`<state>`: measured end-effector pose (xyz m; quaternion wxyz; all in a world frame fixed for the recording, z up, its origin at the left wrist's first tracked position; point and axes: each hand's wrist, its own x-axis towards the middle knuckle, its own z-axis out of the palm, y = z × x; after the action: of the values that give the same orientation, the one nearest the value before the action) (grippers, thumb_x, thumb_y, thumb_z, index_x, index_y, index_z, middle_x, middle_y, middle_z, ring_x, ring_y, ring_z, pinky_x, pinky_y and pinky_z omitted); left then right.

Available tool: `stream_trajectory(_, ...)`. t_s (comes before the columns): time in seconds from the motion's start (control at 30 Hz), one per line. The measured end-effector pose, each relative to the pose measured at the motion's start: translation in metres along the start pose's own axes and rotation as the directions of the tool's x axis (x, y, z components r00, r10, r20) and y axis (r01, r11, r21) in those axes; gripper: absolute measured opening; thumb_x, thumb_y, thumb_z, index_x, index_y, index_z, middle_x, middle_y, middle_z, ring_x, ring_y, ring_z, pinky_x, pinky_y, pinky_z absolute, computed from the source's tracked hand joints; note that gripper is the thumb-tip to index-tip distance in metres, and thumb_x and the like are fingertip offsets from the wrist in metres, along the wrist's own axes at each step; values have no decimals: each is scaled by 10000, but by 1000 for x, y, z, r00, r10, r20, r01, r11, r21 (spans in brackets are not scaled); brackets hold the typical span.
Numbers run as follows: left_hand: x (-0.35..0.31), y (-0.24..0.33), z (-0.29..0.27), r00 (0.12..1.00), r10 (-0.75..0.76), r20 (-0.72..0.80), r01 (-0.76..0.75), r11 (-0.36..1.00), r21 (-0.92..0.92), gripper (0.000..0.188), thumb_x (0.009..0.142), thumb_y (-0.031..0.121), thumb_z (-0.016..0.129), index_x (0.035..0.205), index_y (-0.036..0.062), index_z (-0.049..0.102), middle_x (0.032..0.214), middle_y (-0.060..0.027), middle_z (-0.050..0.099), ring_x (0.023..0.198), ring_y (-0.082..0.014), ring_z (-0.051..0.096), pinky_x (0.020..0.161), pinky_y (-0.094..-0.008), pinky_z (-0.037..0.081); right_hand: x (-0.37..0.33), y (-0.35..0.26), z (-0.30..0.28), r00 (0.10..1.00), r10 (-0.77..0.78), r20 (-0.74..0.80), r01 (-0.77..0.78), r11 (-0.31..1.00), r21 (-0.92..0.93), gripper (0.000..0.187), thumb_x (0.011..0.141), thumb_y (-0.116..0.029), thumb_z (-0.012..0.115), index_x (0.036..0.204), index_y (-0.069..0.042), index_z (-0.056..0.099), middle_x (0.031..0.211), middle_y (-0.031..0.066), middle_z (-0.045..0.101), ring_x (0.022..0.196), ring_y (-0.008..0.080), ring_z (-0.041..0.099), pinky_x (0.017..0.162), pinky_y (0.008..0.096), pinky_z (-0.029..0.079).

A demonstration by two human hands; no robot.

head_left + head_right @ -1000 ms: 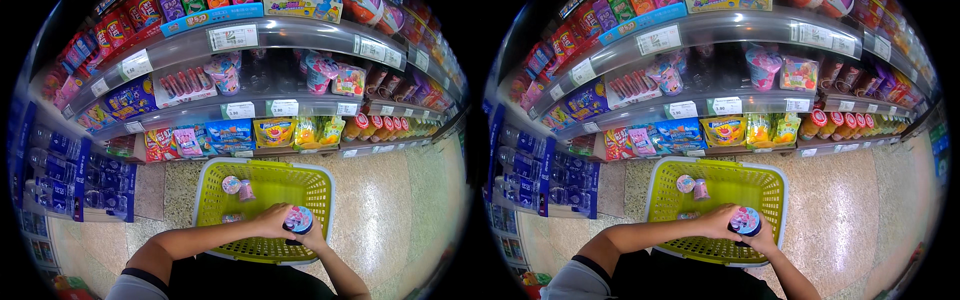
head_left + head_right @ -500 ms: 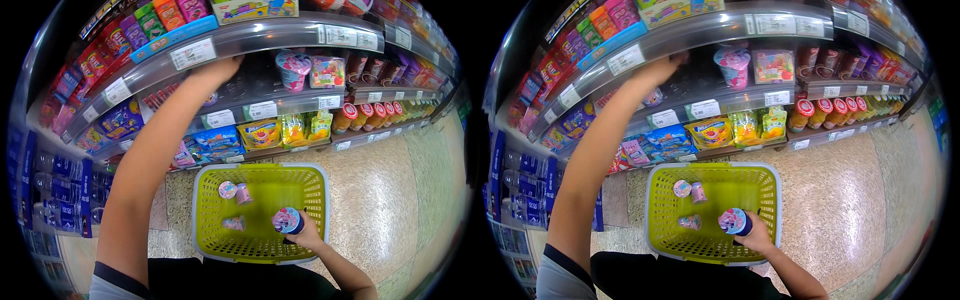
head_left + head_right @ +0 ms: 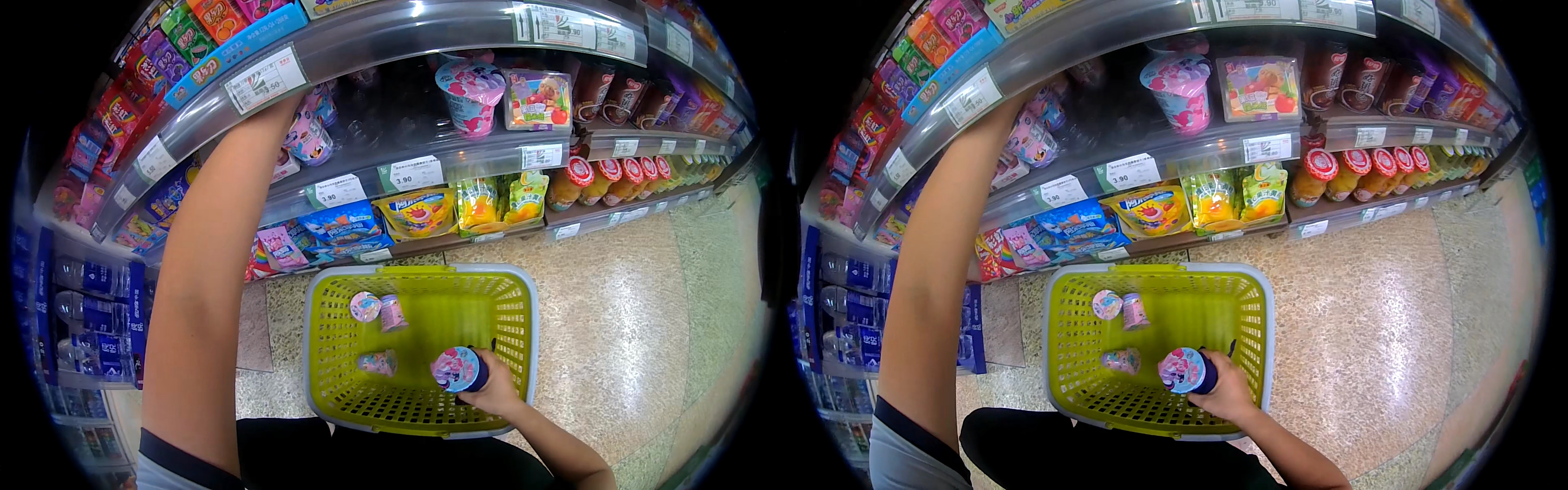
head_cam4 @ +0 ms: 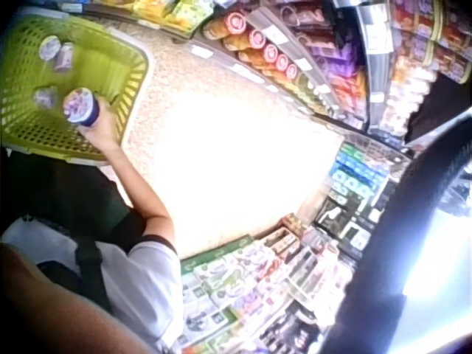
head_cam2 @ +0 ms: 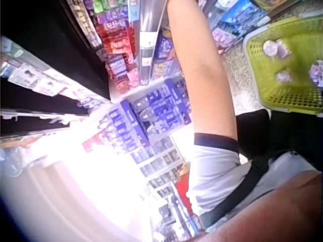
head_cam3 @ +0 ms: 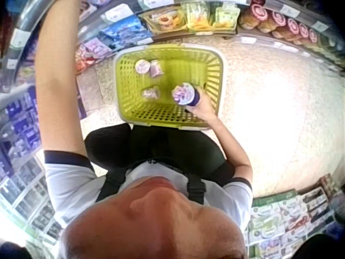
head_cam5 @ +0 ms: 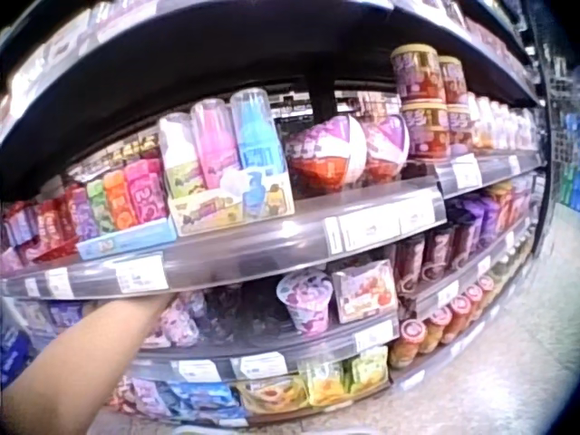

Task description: The person sits on the floor in a store aisle and uses a dark cloth to wipe the surfaces of various packaged food items, including yogurt cups and juice pouches. They pick up each item from a yellow basket, wipe it, and place it back into the basket or onto the shelf.

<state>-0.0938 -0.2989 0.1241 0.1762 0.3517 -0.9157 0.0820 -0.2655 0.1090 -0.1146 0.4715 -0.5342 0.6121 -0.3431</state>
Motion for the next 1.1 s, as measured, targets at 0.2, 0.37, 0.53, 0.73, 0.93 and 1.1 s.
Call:
stream_trajectory(0.2,8,0,2,999,20,42,-19,999,-26,316,843,313,561,1071,95,577,1015,-134,611,943,-308,582,851,-381,442,0,2,0,1000,13,-7,-13,1000,11,632,539,-152,778,1103,-39,517,1014,163,593,942,324,595,847,365,472)
stream_trajectory(0.37,10,2,4,996,38,77,-33,998,-60,316,843,312,562,1071,94,578,1019,-135,610,949,-306,580,854,-380,440,-1,3,0,999,33,-20,-33,999,-2,630,536,-154,779,1099,-35,521,1016,159,593,943,324,592,847,365,469)
stream_trajectory(0.53,13,4,1,991,53,121,-43,995,-85,316,842,311,563,1071,93,578,1023,-135,608,955,-305,577,856,-380,439,1,0,0,1000,5,-20,-6,1000,-18,627,531,-155,780,1089,-21,527,1013,169,589,955,321,586,855,364,463)
stream_trajectory(0.73,24,7,9,985,83,150,-64,989,-131,315,842,310,565,1070,93,579,1028,-136,606,963,-304,574,859,-379,437,0,3,0,999,27,-31,-29,999,-37,633,530,-143,779,1095,-17,523,1011,170,589,952,324,586,853,366,463)
stream_trajectory(0.93,26,7,3,978,91,187,-66,988,-139,315,841,308,566,1070,92,579,1034,-137,604,971,-302,571,862,-378,435,0,8,3,1000,27,4,-27,1000,-11,644,536,-147,777,1108,-20,510,1012,170,587,952,325,584,856,371,461)
stream_trajectory(1.1,29,7,-2,974,96,206,-69,988,-135,315,841,307,567,1070,91,580,1038,-138,603,977,-301,569,864,-378,433,3,3,3,1000,17,18,-16,999,-38,630,539,-145,774,1099,-21,514,1014,168,586,957,322,581,859,368,460)
